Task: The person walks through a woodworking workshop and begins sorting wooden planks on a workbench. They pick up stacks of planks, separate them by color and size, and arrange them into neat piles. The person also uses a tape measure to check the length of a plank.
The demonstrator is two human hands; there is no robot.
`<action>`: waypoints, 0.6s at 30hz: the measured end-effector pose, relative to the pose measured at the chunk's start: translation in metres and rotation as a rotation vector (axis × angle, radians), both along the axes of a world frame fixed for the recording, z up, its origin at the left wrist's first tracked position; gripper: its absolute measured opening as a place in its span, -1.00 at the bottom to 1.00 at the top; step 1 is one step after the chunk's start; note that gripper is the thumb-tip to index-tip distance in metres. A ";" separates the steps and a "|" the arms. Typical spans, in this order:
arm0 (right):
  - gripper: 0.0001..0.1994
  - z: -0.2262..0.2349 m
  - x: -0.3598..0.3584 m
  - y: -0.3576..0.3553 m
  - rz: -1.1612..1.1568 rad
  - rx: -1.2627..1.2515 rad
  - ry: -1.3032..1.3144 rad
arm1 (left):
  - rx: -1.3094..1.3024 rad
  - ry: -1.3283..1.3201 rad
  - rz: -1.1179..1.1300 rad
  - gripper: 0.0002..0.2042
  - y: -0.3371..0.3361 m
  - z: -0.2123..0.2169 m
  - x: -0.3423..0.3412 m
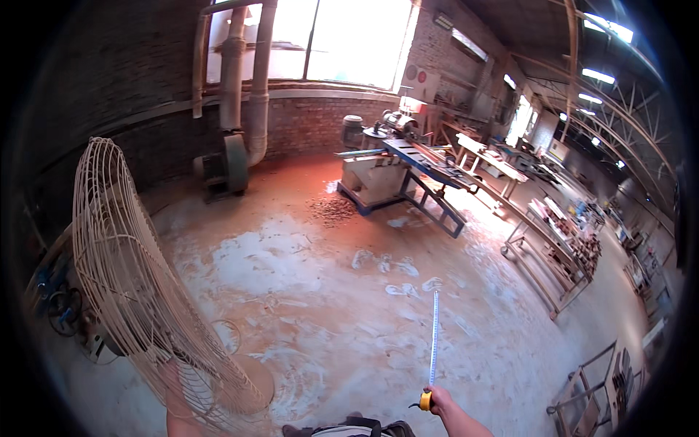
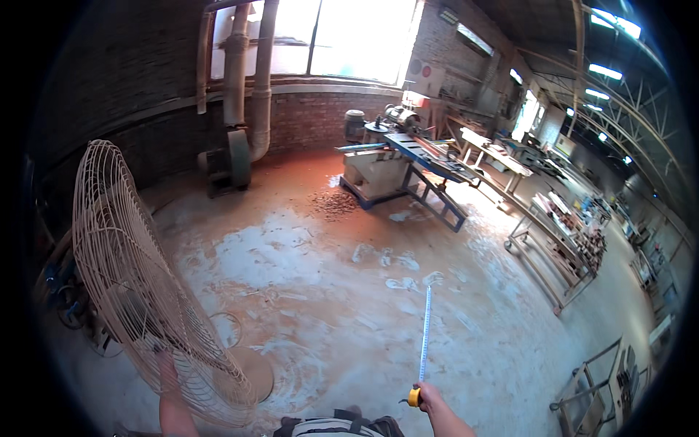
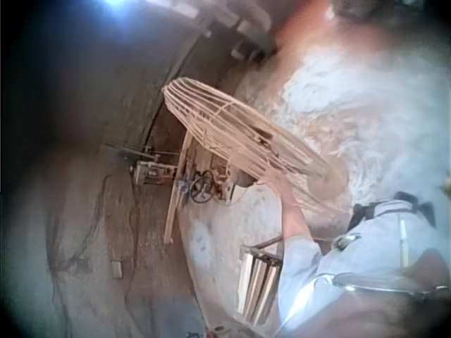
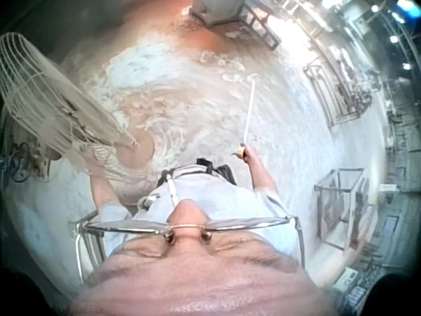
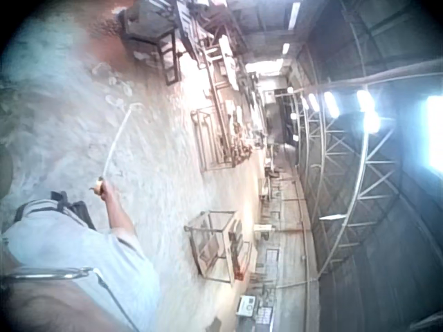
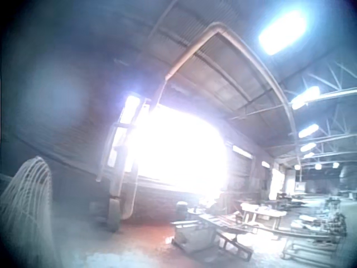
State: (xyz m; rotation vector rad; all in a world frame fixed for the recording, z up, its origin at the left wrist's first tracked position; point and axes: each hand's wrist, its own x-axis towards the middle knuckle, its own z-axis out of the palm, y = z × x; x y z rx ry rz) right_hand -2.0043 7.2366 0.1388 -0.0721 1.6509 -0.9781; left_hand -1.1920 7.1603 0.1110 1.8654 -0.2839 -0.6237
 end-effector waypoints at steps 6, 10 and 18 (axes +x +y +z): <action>-0.85 0.002 0.046 0.046 -0.090 -0.096 -0.026 | 0.014 0.027 -0.052 -0.75 -0.013 -0.020 0.015; -0.86 -0.005 0.061 0.097 -0.189 -0.098 -0.006 | 0.011 0.041 -0.082 -0.75 -0.026 -0.026 0.021; -0.87 0.003 0.073 0.176 -0.389 -0.084 -0.059 | 0.001 0.063 -0.124 -0.75 -0.039 -0.042 0.024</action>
